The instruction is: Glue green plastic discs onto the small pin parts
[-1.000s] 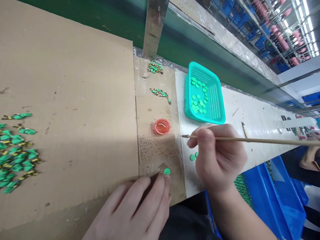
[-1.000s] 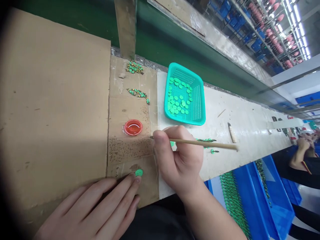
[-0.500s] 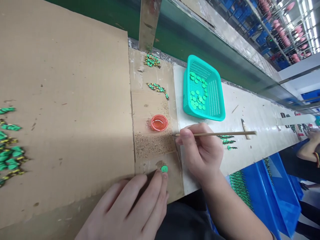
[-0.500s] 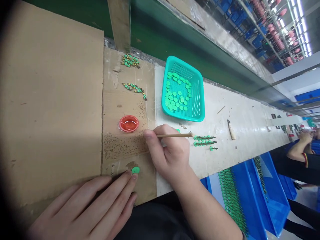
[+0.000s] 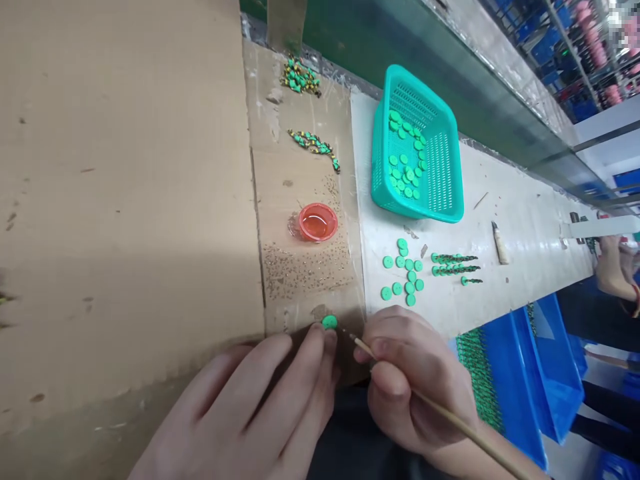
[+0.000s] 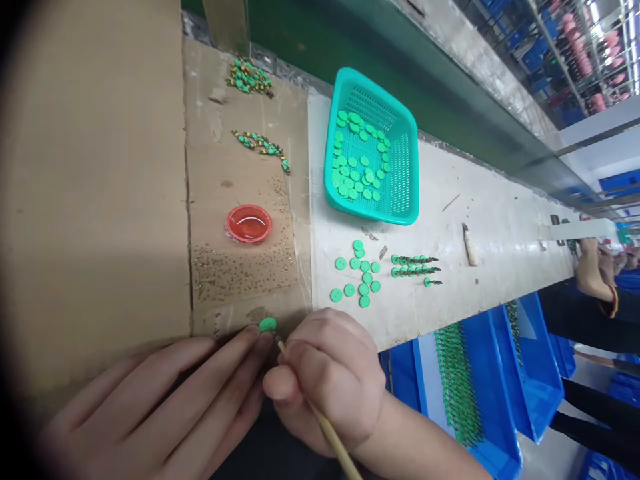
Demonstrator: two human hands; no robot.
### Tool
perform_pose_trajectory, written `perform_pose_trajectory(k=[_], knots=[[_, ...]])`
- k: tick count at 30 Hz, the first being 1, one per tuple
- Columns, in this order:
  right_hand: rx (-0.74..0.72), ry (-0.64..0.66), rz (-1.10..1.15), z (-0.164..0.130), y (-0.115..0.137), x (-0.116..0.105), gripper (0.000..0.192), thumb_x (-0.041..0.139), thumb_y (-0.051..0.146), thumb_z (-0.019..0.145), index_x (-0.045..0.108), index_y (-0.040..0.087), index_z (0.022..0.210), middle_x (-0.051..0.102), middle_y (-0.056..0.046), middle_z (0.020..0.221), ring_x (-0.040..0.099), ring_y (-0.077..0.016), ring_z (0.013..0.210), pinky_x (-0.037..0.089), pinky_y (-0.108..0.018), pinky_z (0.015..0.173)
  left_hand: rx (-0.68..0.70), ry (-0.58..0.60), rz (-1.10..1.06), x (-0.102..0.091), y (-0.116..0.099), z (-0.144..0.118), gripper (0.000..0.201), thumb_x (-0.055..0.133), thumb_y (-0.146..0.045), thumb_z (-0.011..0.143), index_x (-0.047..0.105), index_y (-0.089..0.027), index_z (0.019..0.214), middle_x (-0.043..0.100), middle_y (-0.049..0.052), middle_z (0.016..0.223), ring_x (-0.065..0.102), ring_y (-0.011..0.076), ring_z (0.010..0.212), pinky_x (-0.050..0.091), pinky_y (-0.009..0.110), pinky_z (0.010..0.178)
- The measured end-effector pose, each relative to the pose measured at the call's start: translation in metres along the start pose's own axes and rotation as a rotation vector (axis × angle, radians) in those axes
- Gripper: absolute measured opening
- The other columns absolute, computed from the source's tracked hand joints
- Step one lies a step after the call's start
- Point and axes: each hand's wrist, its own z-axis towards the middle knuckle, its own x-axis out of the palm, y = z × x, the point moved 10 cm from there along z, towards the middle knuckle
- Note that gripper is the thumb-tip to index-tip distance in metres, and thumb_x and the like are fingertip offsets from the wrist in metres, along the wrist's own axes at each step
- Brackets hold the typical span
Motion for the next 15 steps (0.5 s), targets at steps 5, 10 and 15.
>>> perform_pose_trajectory(k=[5, 10, 15], knots=[[0.027, 0.022, -0.015, -0.0049, -0.0020, 0.0030, 0.018, 0.051, 0.020, 0.119, 0.065, 0.017, 0.110, 0.072, -0.006, 0.083, 0.069, -0.0171, 0.070, 0.067, -0.034, 0.063, -0.007, 0.023, -0.015, -0.0007, 0.0002, -0.0028, 0.027, 0.063, -0.018, 0.109, 0.078, -0.011, 0.131, 0.071, 0.014, 0.149, 0.068, 0.0367, 0.120, 0.045, 0.053, 0.113], [0.071, 0.050, -0.012, -0.0066, -0.0056, 0.0053, 0.010, 0.058, 0.018, 0.116, 0.067, 0.019, 0.111, 0.073, -0.006, 0.086, 0.071, -0.0182, 0.074, 0.069, -0.035, 0.066, 0.006, 0.033, -0.012, 0.0018, -0.0012, -0.0054, 0.026, 0.068, -0.016, 0.107, 0.079, -0.011, 0.130, 0.071, 0.015, 0.150, 0.068, 0.0387, 0.121, 0.045, 0.055, 0.115], [0.084, 0.052, 0.012, -0.0085, -0.0063, 0.0063, 0.014, 0.054, 0.020, 0.118, 0.066, 0.018, 0.112, 0.073, -0.007, 0.088, 0.071, -0.0184, 0.077, 0.067, -0.035, 0.069, 0.018, 0.034, -0.012, 0.0035, -0.0015, -0.0060, 0.026, 0.070, -0.014, 0.105, 0.079, -0.011, 0.129, 0.070, 0.015, 0.151, 0.068, 0.0385, 0.121, 0.044, 0.056, 0.120]])
